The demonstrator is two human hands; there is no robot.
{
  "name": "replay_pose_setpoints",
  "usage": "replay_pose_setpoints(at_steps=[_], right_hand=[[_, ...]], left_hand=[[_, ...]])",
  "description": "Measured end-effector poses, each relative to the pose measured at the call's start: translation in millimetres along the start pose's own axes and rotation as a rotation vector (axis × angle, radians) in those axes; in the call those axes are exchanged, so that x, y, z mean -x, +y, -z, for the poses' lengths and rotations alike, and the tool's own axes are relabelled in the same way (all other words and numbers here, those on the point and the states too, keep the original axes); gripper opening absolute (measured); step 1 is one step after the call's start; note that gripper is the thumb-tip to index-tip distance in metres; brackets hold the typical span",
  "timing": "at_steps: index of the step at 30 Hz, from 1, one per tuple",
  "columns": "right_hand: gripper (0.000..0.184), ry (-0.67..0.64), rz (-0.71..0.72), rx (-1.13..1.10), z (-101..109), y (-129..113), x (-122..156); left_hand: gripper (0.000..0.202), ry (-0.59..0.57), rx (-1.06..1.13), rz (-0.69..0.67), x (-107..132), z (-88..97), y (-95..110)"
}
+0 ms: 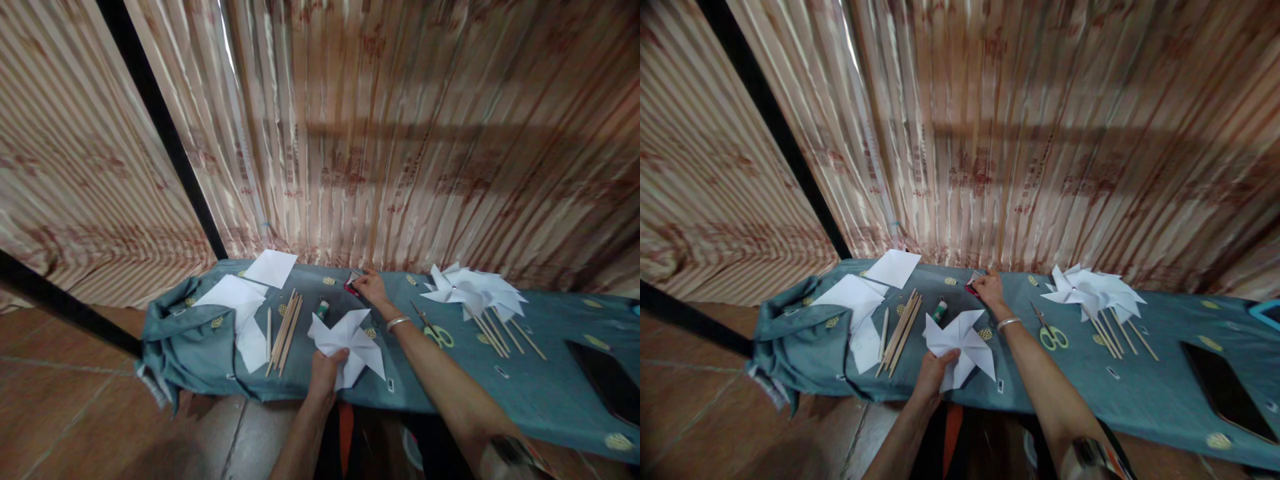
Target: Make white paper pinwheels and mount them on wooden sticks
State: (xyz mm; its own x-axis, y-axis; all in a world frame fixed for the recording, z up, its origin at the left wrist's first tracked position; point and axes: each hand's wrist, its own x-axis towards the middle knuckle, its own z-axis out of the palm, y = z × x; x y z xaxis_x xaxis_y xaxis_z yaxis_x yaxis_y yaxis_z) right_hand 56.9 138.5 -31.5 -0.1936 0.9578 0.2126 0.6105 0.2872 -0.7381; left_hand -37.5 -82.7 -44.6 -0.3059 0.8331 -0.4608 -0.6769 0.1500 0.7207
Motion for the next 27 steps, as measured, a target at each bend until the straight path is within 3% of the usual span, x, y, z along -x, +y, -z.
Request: replay_pose_setpoints(at_steps=[4,10,14,18,22,27], right_hand=[[0.01,0.039,-0.039,-0.097,19,7,24],[0.008,0.012,-0.011,-0.103,50,35,111],[0.011,-0.03,0.162,0.082,62,46,153],[0.014,-0.034,0.266,0.189,65,47,163],[0.008,-0.073,0.193,0.216,74,46,163],[0.019,-0.105,0.121,0.192,89,39,164]], left_hand=[[0.033,0.009,0.022,-0.016,1,-1.6,0],[0.03,0.014,0.032,-0.02,0,-2.3,1],[0.034,0.039,0.021,-0.03,-1,-2.1,1],[0.038,0.052,0.012,-0.046,-1,-3.0,0],[0.038,0.047,0.003,-0.053,0,-4.2,0],[0.037,0.056,-0.024,-0.051,1,-5.5,1]])
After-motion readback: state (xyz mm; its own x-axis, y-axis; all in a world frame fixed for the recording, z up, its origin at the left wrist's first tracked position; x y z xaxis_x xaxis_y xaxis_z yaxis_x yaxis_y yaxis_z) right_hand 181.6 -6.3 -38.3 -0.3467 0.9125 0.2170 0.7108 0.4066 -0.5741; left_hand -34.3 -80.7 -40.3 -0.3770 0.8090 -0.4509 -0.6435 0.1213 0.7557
